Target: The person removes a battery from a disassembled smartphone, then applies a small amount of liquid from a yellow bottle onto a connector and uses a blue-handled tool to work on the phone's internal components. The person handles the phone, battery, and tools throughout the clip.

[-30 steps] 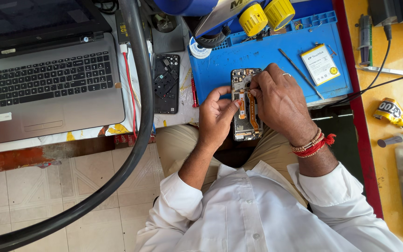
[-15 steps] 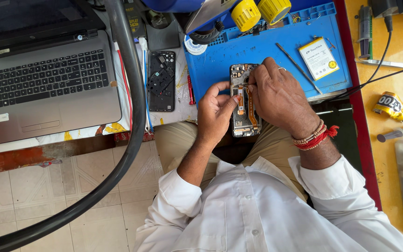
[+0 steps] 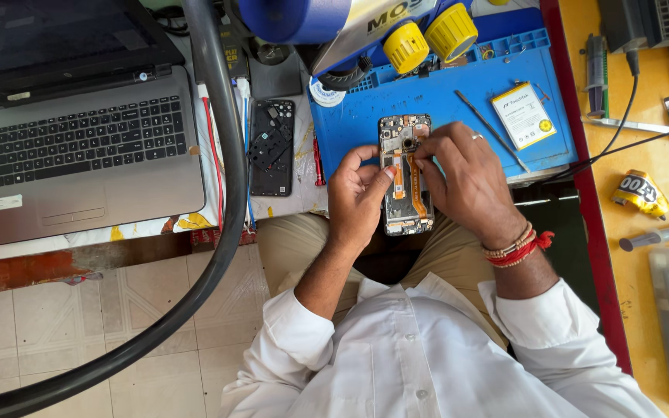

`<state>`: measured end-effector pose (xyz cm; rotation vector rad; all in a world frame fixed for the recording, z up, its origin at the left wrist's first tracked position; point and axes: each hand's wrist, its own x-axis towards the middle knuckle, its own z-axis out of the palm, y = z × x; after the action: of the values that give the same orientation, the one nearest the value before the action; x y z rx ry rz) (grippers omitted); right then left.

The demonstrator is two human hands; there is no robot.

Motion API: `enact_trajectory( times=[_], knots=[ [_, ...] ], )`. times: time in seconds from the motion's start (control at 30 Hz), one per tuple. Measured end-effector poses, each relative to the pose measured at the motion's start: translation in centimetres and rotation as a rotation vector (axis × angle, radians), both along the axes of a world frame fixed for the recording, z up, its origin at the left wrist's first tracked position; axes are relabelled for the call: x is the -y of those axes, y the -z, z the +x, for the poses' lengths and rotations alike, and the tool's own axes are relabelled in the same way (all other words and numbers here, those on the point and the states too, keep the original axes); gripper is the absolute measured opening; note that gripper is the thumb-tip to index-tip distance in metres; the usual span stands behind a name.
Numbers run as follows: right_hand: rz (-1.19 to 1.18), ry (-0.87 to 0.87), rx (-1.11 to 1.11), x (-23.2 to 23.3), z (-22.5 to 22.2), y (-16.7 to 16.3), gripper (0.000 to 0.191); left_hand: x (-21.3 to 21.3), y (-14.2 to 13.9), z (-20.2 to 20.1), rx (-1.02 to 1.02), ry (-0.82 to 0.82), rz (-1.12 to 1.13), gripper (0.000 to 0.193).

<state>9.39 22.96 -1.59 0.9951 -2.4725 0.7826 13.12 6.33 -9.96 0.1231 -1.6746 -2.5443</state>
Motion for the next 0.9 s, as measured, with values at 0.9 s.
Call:
enact_trajectory(
  times=[0.9],
  knots=[
    [-0.322,-0.028,-0.122,-4.3,-1.5,2.1,0.026,-4.1,-0.8,-2.3,-0.118,-0.044,-0.031,0.042]
  ],
)
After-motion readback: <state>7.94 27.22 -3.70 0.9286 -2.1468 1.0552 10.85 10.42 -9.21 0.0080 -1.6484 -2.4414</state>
